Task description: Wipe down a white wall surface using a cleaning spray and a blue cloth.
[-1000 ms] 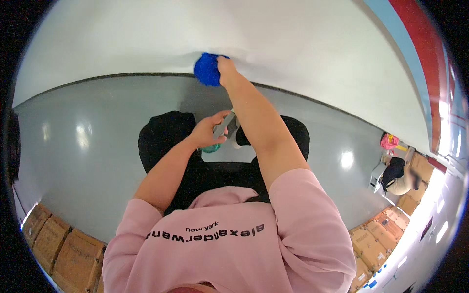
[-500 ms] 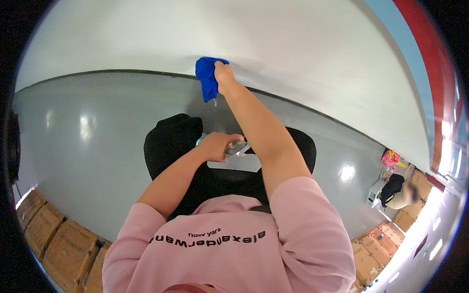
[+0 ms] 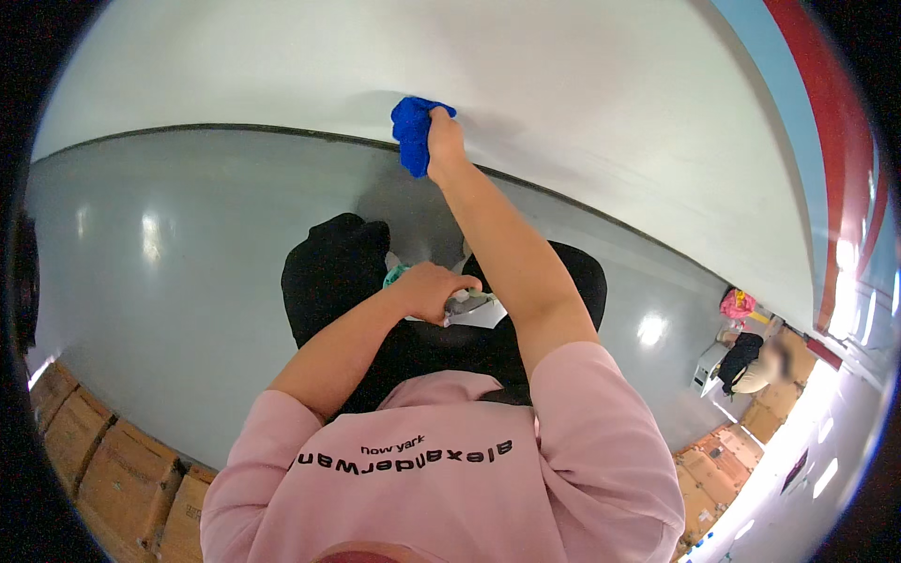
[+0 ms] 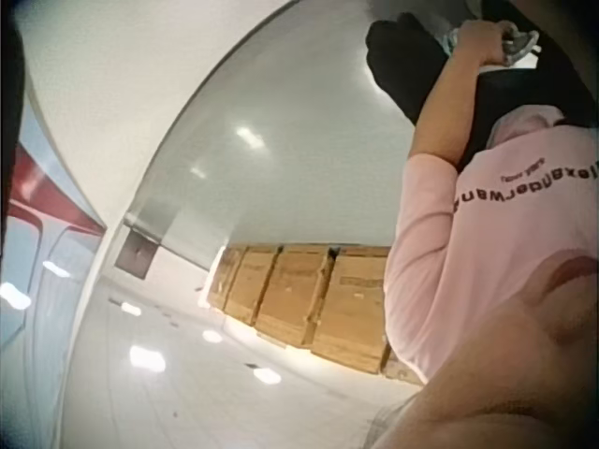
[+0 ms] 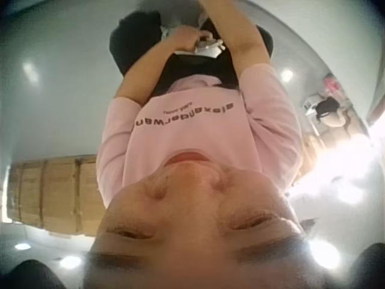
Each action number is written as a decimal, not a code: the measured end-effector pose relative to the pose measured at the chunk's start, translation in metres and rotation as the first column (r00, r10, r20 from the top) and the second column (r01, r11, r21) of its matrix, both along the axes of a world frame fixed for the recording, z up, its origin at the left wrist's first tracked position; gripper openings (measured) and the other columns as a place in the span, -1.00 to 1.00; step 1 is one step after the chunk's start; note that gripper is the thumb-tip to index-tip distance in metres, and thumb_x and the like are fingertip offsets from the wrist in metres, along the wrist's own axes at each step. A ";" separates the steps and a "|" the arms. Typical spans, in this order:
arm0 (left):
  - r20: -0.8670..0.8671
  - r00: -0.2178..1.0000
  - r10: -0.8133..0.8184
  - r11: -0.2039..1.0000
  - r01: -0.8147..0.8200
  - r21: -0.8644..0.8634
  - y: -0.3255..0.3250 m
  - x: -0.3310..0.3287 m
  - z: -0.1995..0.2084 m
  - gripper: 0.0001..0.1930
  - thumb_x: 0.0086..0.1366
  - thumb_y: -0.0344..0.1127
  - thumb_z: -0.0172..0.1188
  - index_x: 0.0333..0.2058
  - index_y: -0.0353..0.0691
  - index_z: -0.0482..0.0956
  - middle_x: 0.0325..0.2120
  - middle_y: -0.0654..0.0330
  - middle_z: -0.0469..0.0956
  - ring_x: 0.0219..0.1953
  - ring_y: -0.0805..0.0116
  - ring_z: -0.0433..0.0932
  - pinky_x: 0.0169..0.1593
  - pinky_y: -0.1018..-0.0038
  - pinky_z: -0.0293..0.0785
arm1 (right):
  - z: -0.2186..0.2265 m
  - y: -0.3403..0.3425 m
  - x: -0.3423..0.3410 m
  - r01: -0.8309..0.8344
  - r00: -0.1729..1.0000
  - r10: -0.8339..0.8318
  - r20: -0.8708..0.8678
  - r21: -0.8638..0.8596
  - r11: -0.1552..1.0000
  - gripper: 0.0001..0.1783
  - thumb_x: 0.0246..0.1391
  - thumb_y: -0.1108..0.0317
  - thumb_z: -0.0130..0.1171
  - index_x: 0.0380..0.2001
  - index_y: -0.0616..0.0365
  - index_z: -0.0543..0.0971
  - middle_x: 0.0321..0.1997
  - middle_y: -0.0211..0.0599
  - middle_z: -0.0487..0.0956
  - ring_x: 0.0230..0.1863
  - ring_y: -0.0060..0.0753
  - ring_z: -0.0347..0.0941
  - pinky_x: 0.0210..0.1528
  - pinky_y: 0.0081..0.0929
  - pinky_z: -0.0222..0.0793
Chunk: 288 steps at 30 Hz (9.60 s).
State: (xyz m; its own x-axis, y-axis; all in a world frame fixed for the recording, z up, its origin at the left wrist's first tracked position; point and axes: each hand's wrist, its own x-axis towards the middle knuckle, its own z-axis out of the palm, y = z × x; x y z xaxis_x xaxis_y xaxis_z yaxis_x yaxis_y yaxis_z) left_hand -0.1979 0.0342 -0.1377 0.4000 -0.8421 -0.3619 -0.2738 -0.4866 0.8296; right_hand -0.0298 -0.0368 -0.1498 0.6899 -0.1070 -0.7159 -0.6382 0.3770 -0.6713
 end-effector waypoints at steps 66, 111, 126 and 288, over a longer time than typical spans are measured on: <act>-0.034 0.999 0.004 1.000 -0.004 0.023 0.096 -0.011 0.035 -0.23 -0.36 -0.34 0.36 -0.02 0.02 0.31 -0.28 0.13 0.52 -0.21 0.08 0.48 -0.19 0.26 0.39 | 0.131 0.117 -0.052 -0.301 0.834 0.299 0.463 -0.072 0.951 -0.60 -0.04 0.29 0.07 -0.11 0.23 0.35 -0.17 -0.29 0.42 -0.10 -0.43 0.31 -0.03 -0.46 0.20; -0.813 0.460 0.357 0.388 -0.865 -0.319 0.156 -0.043 0.077 -0.26 -0.22 -0.47 0.16 0.07 -0.16 0.18 -0.32 0.17 0.40 -0.28 0.24 0.45 -0.12 0.33 0.41 | 0.066 0.007 -0.238 -0.088 0.982 0.051 0.182 0.201 0.976 -0.55 -0.19 0.41 0.23 -0.18 0.36 0.41 -0.25 -0.13 0.50 -0.25 -0.31 0.44 -0.13 -0.38 0.34; -0.800 0.359 0.480 0.496 -0.864 -0.089 0.176 -0.029 0.039 -0.27 -0.25 -0.38 0.18 0.04 -0.15 0.20 -0.24 0.08 0.40 -0.19 0.20 0.39 -0.08 0.33 0.34 | 0.078 0.007 -0.231 -0.538 0.678 0.652 0.339 -0.376 0.755 -0.34 -0.30 -0.17 0.19 -0.39 0.32 0.51 -0.35 0.06 0.49 -0.24 -0.07 0.43 -0.19 -0.34 0.29; -0.558 0.621 0.551 0.806 -0.570 0.162 0.189 -0.023 0.040 -0.21 -0.29 -0.52 0.16 0.06 -0.15 0.17 -0.45 0.24 0.41 -0.25 0.34 0.40 -0.07 0.41 0.24 | 0.067 -0.039 -0.056 0.602 0.767 -0.333 0.548 -0.436 0.669 -0.73 -0.10 0.25 0.20 -0.57 0.30 0.52 -0.63 -0.33 0.51 -0.62 -0.58 0.34 -0.54 -0.55 0.30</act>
